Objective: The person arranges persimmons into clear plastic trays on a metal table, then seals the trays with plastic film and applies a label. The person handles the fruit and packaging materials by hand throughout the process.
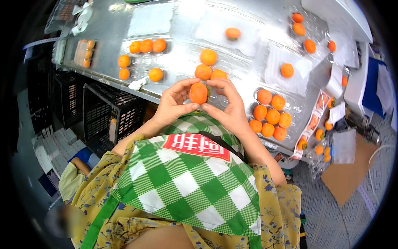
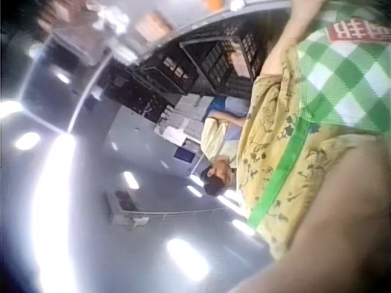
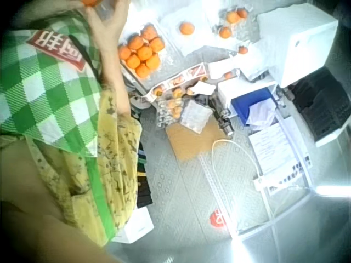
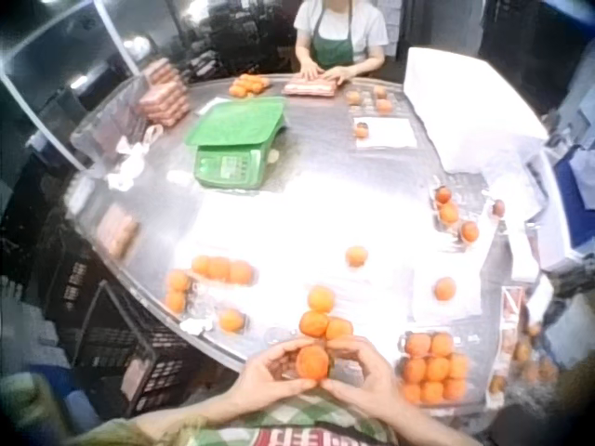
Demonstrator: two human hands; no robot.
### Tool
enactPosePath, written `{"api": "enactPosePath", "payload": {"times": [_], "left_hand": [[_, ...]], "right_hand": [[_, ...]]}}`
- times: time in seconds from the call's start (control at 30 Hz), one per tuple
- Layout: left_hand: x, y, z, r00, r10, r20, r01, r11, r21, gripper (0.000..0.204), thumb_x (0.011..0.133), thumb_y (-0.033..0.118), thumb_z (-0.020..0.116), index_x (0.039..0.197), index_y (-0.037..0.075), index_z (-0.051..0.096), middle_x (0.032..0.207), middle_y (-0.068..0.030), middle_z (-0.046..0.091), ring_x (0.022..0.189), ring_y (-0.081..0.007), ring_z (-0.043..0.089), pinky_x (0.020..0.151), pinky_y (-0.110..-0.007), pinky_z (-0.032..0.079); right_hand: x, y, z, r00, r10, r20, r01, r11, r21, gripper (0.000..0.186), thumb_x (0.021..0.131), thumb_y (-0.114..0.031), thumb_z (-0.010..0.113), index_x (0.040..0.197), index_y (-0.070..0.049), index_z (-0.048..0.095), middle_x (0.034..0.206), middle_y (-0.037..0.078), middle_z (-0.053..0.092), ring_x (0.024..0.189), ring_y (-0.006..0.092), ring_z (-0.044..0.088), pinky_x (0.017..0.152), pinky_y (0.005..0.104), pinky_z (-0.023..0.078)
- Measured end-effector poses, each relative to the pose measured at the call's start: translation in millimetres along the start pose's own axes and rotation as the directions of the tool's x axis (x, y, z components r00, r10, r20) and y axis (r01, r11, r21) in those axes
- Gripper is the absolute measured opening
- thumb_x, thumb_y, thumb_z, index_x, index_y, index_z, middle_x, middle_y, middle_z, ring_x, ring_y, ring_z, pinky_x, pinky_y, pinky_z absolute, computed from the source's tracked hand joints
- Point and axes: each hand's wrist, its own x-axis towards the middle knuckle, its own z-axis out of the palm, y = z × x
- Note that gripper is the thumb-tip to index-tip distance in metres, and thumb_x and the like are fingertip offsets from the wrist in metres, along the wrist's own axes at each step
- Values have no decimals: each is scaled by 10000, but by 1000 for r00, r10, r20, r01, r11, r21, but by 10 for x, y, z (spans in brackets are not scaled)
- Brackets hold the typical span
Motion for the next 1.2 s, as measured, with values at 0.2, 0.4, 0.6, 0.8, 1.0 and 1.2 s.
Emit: {"api": "enactPosePath", "payload": {"times": [0.2, 0.4, 0.6, 0.8, 1.0, 1.2], "left_hand": [[26, 25, -1085, 823, 409, -394, -6, 700, 715, 564, 749, 34, 736, 1263, -3, 506, 1144, -81, 548, 958, -152, 593, 841, -288, 507], [-25, 56, -1437, 731, 521, -441, 104, 553, 826, 551, 713, 53, 754, 1222, 10, 548, 1138, -98, 550, 931, -161, 606, 807, -285, 523], [-31, 89, -1323, 739, 547, -394, 111, 478, 871, 547, 706, 48, 752, 1212, 4, 548, 1161, -102, 553, 960, -167, 603, 832, -293, 507], [46, -2, -1156, 819, 290, -495, -144, 939, 313, 528, 767, -12, 675, 1262, -18, 490, 1215, -115, 548, 1064, -167, 560, 884, -305, 485], [47, 12, -1016, 895, 115, -430, -126, 992, 4, 550, 787, -43, 647, 1303, -12, 460, 1216, -113, 555, 1100, -159, 548, 896, -294, 479], [51, -96, -1829, 735, 384, -560, -16, 834, 551, 519, 774, -8, 680, 1266, -7, 517, 1127, -82, 590, 978, -146, 608, 868, -270, 487]], "right_hand": [[9, 71, -39, 991, 58, -119, -87, 963, -255, 485, 719, -54, 696, 1177, -54, 540, 1116, 80, 550, 1018, 188, 552, 832, 331, 439], [-1, 150, -34, 989, 109, -97, -135, 936, -325, 461, 720, -31, 690, 1157, -47, 546, 1095, 72, 560, 948, 181, 573, 800, 321, 447], [28, 144, 1, 994, 98, -56, -112, 928, -355, 438, 724, -17, 688, 1141, -45, 554, 1099, 84, 554, 923, 183, 579, 783, 317, 460], [27, 121, 56, 994, 101, -45, -110, 942, -318, 408, 731, -19, 683, 1119, -32, 558, 1090, 87, 553, 903, 181, 581, 772, 308, 459], [53, 103, 119, 994, 110, -9, -109, 960, -256, 368, 752, -26, 660, 1107, -20, 563, 1058, 85, 568, 879, 176, 589, 765, 303, 458], [31, 152, 69, 991, 125, -44, -132, 963, -235, 362, 754, -25, 658, 1105, -20, 568, 1051, 82, 574, 888, 173, 598, 772, 295, 459]]}}
